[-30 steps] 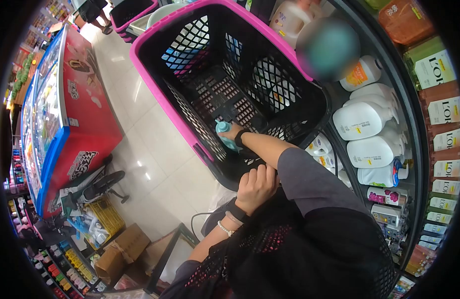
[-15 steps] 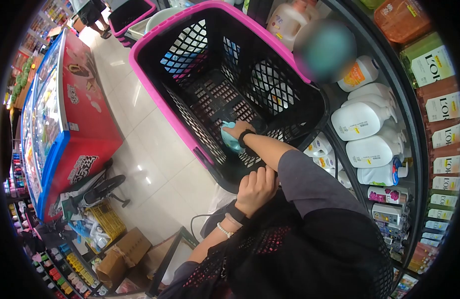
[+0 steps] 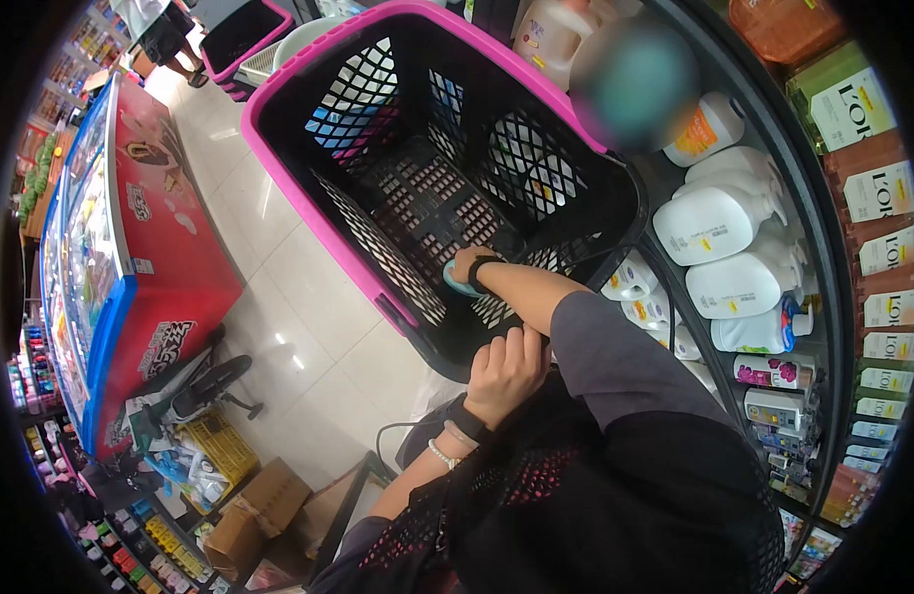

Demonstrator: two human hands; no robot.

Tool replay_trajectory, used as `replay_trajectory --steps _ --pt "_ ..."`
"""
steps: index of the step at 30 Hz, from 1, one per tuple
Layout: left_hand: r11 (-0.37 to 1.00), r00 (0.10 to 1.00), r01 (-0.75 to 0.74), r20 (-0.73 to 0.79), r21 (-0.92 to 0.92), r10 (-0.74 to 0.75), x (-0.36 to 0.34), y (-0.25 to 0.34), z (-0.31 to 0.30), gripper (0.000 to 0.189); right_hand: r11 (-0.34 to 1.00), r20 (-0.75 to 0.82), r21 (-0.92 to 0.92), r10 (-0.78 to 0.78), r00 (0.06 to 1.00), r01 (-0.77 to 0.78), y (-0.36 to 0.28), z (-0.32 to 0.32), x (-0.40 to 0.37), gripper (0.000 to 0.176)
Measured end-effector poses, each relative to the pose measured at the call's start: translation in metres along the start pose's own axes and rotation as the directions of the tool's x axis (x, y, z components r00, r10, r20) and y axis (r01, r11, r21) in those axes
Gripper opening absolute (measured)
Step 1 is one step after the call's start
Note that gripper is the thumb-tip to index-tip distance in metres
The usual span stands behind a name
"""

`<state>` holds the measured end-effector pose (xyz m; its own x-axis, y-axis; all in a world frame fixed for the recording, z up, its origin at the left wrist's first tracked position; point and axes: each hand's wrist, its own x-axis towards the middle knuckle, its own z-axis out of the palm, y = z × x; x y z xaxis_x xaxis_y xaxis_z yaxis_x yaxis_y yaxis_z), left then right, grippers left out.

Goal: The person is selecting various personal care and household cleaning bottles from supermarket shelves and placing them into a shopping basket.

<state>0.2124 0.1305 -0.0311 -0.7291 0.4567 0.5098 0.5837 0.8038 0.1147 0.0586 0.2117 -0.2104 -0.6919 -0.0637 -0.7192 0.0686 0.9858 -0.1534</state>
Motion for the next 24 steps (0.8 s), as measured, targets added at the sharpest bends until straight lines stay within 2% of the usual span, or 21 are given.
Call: replay_trajectory --steps 3,4,5,7,8,15,21,23,24 --pt "1.000 1.000 -0.016 0.003 0.009 0.016 -0.002 -0.001 0.002 0.024 0.997 0.005 -0.058 0.052 0.999 -0.052 -0.005 0.004 0.012 0.057" --pt "0.999 1.000 -0.022 0.000 0.026 0.022 -0.003 -0.001 0.004 0.024 0.993 0.078 0.076 0.081 0.994 -0.087 -0.003 -0.001 0.012 0.054" --pt "0.999 1.000 -0.022 0.004 0.025 0.021 -0.003 -0.001 0.004 0.024 0.993 0.082 0.076 0.081 0.993 -0.087 -0.003 -0.003 0.011 0.054" --pt "0.999 1.000 -0.024 -0.002 0.044 0.024 -0.003 -0.001 0.004 0.024 0.971 0.086 0.196 0.122 0.989 -0.136 -0.005 -0.004 0.008 0.053" --pt "0.999 1.000 -0.023 -0.001 0.042 0.023 -0.003 -0.001 0.004 0.024 0.973 0.037 0.188 0.131 0.991 -0.136 -0.006 -0.003 0.006 0.051" --pt "0.996 0.999 -0.037 -0.004 0.076 0.038 -0.003 -0.001 0.005 0.024 0.962 0.014 0.232 0.146 0.989 -0.145 -0.004 -0.001 0.009 0.046" --pt "0.994 0.998 -0.062 0.004 0.088 0.062 -0.003 -0.002 0.004 0.026 0.966 0.135 0.217 0.114 0.984 -0.142 -0.010 -0.004 0.013 0.046" --pt "0.991 0.997 -0.077 0.016 0.108 0.076 -0.003 -0.003 0.003 0.027 0.977 0.159 0.195 0.055 0.986 -0.086 -0.012 -0.002 0.016 0.049" --pt "0.992 0.997 -0.080 0.014 0.098 0.079 -0.003 -0.003 0.003 0.026 0.981 0.116 0.188 0.018 0.993 -0.040 -0.014 -0.001 0.016 0.053"
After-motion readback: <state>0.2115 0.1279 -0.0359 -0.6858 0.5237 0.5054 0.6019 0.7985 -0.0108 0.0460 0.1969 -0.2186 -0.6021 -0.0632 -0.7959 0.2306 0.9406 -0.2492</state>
